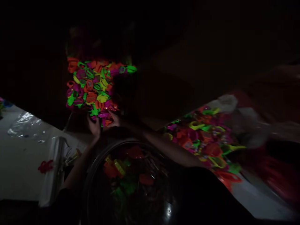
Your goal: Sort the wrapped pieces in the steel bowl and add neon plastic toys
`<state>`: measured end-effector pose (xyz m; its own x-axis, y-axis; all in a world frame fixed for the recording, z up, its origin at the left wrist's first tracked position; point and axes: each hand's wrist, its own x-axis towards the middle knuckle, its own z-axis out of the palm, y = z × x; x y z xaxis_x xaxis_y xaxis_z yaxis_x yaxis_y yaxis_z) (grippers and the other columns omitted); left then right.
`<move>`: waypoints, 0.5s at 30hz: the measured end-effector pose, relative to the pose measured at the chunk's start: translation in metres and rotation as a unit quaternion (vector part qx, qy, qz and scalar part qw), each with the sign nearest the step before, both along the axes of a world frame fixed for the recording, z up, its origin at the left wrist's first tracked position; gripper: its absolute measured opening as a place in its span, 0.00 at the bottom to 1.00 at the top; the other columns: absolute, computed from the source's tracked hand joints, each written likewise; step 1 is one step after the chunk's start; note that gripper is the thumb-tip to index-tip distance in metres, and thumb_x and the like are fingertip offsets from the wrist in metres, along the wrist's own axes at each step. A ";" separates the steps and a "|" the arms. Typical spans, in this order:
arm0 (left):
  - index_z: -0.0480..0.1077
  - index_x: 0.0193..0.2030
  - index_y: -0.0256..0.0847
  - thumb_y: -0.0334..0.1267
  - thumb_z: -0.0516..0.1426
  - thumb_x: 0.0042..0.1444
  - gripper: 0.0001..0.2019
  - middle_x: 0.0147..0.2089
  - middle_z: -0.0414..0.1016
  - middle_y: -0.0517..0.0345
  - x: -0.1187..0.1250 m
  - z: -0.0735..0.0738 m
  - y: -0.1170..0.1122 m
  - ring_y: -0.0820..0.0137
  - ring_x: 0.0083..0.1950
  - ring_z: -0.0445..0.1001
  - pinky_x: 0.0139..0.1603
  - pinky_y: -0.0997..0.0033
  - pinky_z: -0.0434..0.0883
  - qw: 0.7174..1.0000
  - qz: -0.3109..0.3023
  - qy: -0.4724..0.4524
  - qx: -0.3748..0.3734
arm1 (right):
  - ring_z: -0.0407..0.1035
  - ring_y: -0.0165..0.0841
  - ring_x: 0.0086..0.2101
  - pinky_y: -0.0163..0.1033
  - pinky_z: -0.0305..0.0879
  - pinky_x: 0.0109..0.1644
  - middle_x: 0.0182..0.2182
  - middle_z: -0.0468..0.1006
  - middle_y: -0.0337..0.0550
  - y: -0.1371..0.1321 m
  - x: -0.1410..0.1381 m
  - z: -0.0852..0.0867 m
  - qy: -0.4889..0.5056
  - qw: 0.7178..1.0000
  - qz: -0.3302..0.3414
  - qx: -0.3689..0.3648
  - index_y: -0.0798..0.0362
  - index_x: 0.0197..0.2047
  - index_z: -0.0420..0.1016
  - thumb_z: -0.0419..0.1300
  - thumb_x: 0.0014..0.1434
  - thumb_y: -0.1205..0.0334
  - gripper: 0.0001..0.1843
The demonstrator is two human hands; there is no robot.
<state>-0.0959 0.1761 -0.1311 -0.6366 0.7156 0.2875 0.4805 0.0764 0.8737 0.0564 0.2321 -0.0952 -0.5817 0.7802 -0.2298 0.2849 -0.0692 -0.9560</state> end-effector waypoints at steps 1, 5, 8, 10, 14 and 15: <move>0.51 0.65 0.38 0.44 0.51 0.59 0.28 0.63 0.59 0.42 0.005 0.000 0.002 0.60 0.65 0.57 0.65 0.55 0.55 1.000 0.005 0.000 0.009 | 0.65 0.45 0.53 0.49 0.69 0.51 0.60 0.63 0.50 0.002 -0.001 -0.004 0.009 1.000 0.015 -0.003 0.49 0.69 0.40 0.71 0.39 0.67 0.60; 0.58 0.60 0.41 0.44 0.49 0.61 0.22 0.59 0.64 0.45 0.007 0.002 0.001 0.63 0.61 0.63 0.61 0.61 0.61 0.999 0.004 0.032 0.030 | 0.73 0.38 0.41 0.50 0.75 0.43 0.60 0.63 0.48 0.006 0.004 -0.012 0.008 0.999 0.022 -0.049 0.41 0.69 0.39 0.70 0.38 0.69 0.61; 0.61 0.56 0.39 0.46 0.49 0.61 0.19 0.56 0.66 0.45 0.004 0.004 -0.004 0.64 0.58 0.66 0.60 0.62 0.62 0.999 0.019 -0.006 0.044 | 0.74 0.33 0.36 0.49 0.74 0.45 0.55 0.70 0.47 0.003 -0.002 -0.008 0.029 0.994 0.012 -0.108 0.43 0.69 0.40 0.71 0.39 0.68 0.60; 0.59 0.56 0.39 0.46 0.49 0.61 0.19 0.55 0.67 0.45 0.006 0.005 -0.005 0.65 0.57 0.66 0.59 0.64 0.63 0.996 0.014 -0.067 0.059 | 0.75 0.32 0.35 0.47 0.73 0.48 0.54 0.71 0.47 0.000 -0.009 -0.002 0.048 0.988 0.000 -0.147 0.44 0.69 0.40 0.70 0.42 0.66 0.59; 0.57 0.57 0.42 0.47 0.48 0.61 0.20 0.57 0.65 0.48 0.018 0.011 -0.004 0.67 0.59 0.64 0.60 0.66 0.61 0.984 0.024 -0.159 0.071 | 0.75 0.34 0.36 0.46 0.74 0.45 0.63 0.59 0.47 -0.005 -0.019 0.010 0.072 0.979 -0.015 -0.190 0.40 0.68 0.45 0.61 0.53 0.48 0.44; 0.57 0.56 0.42 0.47 0.49 0.61 0.20 0.57 0.65 0.49 0.020 0.013 -0.002 0.67 0.59 0.65 0.60 0.66 0.61 0.982 0.027 -0.171 0.074 | 0.75 0.35 0.37 0.47 0.75 0.43 0.65 0.55 0.46 -0.006 -0.021 0.012 0.072 0.979 -0.028 -0.187 0.39 0.67 0.46 0.56 0.56 0.42 0.40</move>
